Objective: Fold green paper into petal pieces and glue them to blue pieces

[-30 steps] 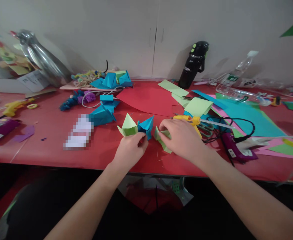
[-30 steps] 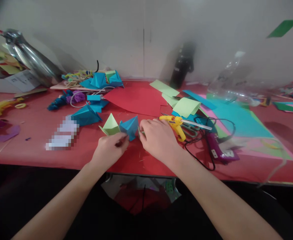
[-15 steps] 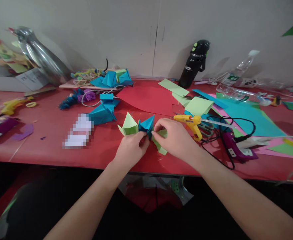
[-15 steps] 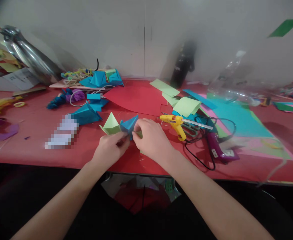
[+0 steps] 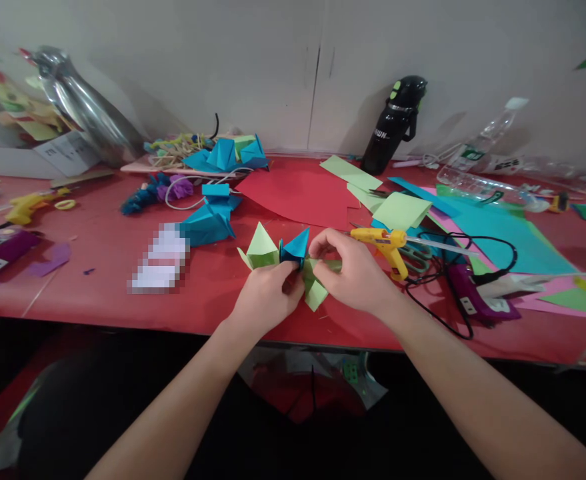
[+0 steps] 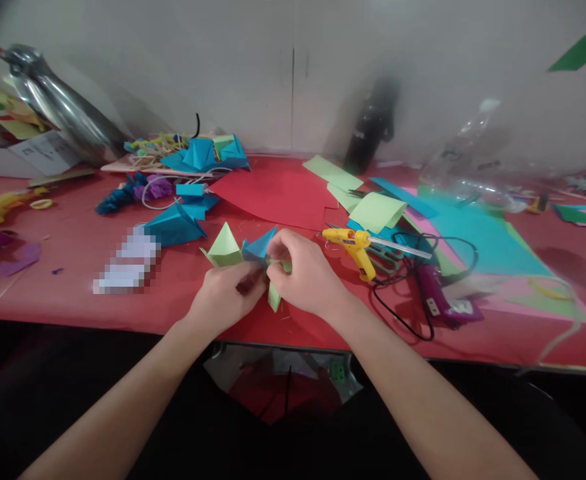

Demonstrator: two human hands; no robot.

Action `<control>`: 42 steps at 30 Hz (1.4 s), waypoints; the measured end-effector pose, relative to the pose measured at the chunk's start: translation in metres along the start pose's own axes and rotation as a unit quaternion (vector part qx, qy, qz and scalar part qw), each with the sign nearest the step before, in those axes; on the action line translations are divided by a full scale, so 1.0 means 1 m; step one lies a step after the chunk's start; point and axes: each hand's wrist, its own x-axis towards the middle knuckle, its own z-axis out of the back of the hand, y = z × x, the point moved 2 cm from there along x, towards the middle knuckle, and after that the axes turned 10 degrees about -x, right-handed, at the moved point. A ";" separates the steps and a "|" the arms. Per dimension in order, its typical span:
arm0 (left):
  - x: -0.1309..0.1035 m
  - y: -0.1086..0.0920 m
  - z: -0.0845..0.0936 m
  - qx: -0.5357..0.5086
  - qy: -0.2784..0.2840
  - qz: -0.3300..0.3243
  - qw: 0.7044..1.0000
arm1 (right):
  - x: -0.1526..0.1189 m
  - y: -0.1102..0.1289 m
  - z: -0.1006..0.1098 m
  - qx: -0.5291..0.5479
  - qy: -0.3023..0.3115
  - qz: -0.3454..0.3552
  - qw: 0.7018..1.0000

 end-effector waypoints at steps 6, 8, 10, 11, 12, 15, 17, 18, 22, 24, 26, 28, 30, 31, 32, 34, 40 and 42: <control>0.001 -0.001 0.000 0.014 0.004 0.017 1.000 | 0.001 -0.002 0.000 0.023 0.021 0.019 0.999; 0.001 -0.001 0.000 0.017 0.003 0.018 1.000 | 0.002 -0.003 0.001 0.034 0.025 0.018 0.999; 0.001 0.000 0.000 0.016 0.006 0.022 1.000 | 0.003 -0.004 0.001 0.048 0.035 0.016 0.998; 0.001 0.000 0.000 0.016 0.009 0.025 1.000 | 0.003 -0.005 0.002 0.054 0.041 0.014 0.998; 0.001 0.001 0.000 0.016 0.013 0.028 0.999 | 0.004 -0.005 0.002 0.058 0.046 0.012 0.997; 0.001 0.000 0.000 0.018 0.020 0.034 0.999 | 0.008 -0.008 0.005 0.066 0.064 -0.001 0.996; 0.001 0.000 0.001 0.014 0.020 0.037 0.999 | 0.011 -0.009 0.007 0.068 0.083 -0.016 0.994; 0.002 0.000 0.001 0.010 0.022 0.040 0.999 | 0.013 -0.009 0.008 0.064 0.098 -0.023 0.993; 0.002 -0.001 0.001 -0.003 0.032 0.052 0.998 | 0.018 -0.007 0.017 0.003 0.145 -0.035 0.989; 0.003 -0.001 0.002 -0.003 0.032 0.050 0.998 | 0.018 -0.005 0.022 -0.047 0.141 -0.034 0.988; 0.003 -0.001 0.002 0.001 0.035 0.051 0.998 | 0.017 -0.004 0.025 -0.085 0.147 -0.035 0.985; 0.003 -0.002 0.002 0.003 0.039 0.050 0.998 | 0.015 -0.004 0.024 -0.096 0.175 -0.036 0.979; 0.003 -0.001 0.002 0.001 0.039 0.043 0.998 | 0.014 -0.005 0.022 -0.091 0.196 -0.033 0.976; 0.003 -0.001 0.002 0.000 0.039 0.040 0.998 | 0.013 -0.006 0.021 -0.088 0.199 -0.030 0.976; 0.003 0.000 0.002 0.000 0.040 0.039 0.998 | 0.013 -0.007 0.019 -0.086 0.197 -0.025 0.976; 0.003 0.001 0.002 0.001 0.043 0.040 0.998 | 0.014 -0.007 0.017 -0.083 0.194 -0.015 0.977; 0.003 0.000 0.001 0.002 0.045 0.035 0.998 | 0.014 -0.007 0.018 -0.083 0.190 -0.009 0.978; 0.003 0.000 0.001 0.004 0.047 0.037 0.998 | 0.014 -0.007 0.018 -0.083 0.194 -0.015 0.977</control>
